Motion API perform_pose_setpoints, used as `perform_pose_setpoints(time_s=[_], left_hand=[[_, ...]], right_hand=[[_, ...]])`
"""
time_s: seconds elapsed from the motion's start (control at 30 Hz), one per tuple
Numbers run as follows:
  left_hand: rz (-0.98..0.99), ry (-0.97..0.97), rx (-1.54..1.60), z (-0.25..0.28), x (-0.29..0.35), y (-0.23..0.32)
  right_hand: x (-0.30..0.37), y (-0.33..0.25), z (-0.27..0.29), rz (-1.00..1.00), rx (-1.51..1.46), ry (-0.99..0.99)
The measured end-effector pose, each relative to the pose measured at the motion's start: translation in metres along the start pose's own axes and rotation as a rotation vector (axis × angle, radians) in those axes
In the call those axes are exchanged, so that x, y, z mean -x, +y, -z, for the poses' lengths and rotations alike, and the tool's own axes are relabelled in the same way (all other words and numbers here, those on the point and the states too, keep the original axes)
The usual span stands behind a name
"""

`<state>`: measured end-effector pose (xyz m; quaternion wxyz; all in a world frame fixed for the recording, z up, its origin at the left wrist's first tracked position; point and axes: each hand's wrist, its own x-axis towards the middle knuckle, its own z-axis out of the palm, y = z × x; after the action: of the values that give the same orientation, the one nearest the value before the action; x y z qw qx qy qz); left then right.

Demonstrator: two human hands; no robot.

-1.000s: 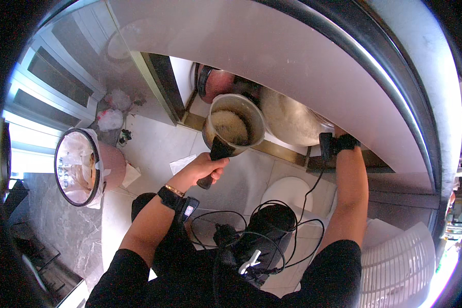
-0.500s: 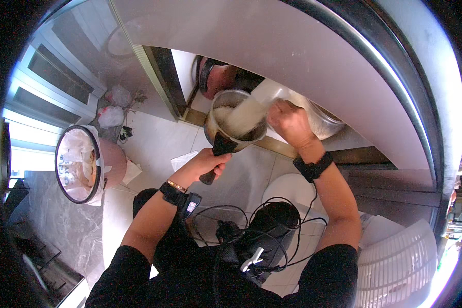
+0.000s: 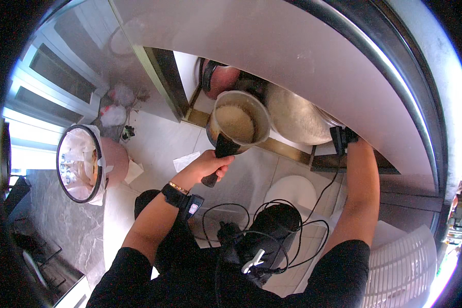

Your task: The person slices meat with a cleaver on a wooden board and then scrubs the inside of a pot with steel wool. Next, the person scoops rice into the pot and rinses the rice under a faucet by hand.

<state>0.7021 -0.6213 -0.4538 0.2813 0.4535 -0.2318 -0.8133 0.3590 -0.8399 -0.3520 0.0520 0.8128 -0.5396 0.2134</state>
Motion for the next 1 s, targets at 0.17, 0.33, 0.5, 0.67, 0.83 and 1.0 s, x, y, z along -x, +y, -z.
perform_pose_setpoints(time_s=[0.17, 0.33, 0.5, 0.67, 0.83, 1.0], left_hand=[[0.031, 0.000, 0.002, 0.000, -0.003, -0.001], [0.007, 0.019, 0.017, 0.002, 0.001, -0.001], [0.018, -0.002, 0.016, -0.001, 0.003, 0.002], [0.010, -0.013, 0.015, -0.001, 0.000, -0.001], [0.019, 0.004, 0.025, -0.001, 0.000, 0.001], [0.008, 0.001, -0.007, 0.003, -0.001, -0.001]], right_hand=[[-0.010, 0.009, -0.020, -0.039, -0.026, -0.193], [-0.016, 0.001, -0.040, -0.031, -0.073, -0.297], [-0.017, 0.001, -0.039, -0.026, -0.084, -0.343], [-0.017, 0.006, -0.037, -0.030, -0.079, -0.373], [-0.017, 0.010, -0.036, -0.035, -0.080, -0.384], [-0.020, 0.013, -0.031, -0.046, -0.087, -0.378]])
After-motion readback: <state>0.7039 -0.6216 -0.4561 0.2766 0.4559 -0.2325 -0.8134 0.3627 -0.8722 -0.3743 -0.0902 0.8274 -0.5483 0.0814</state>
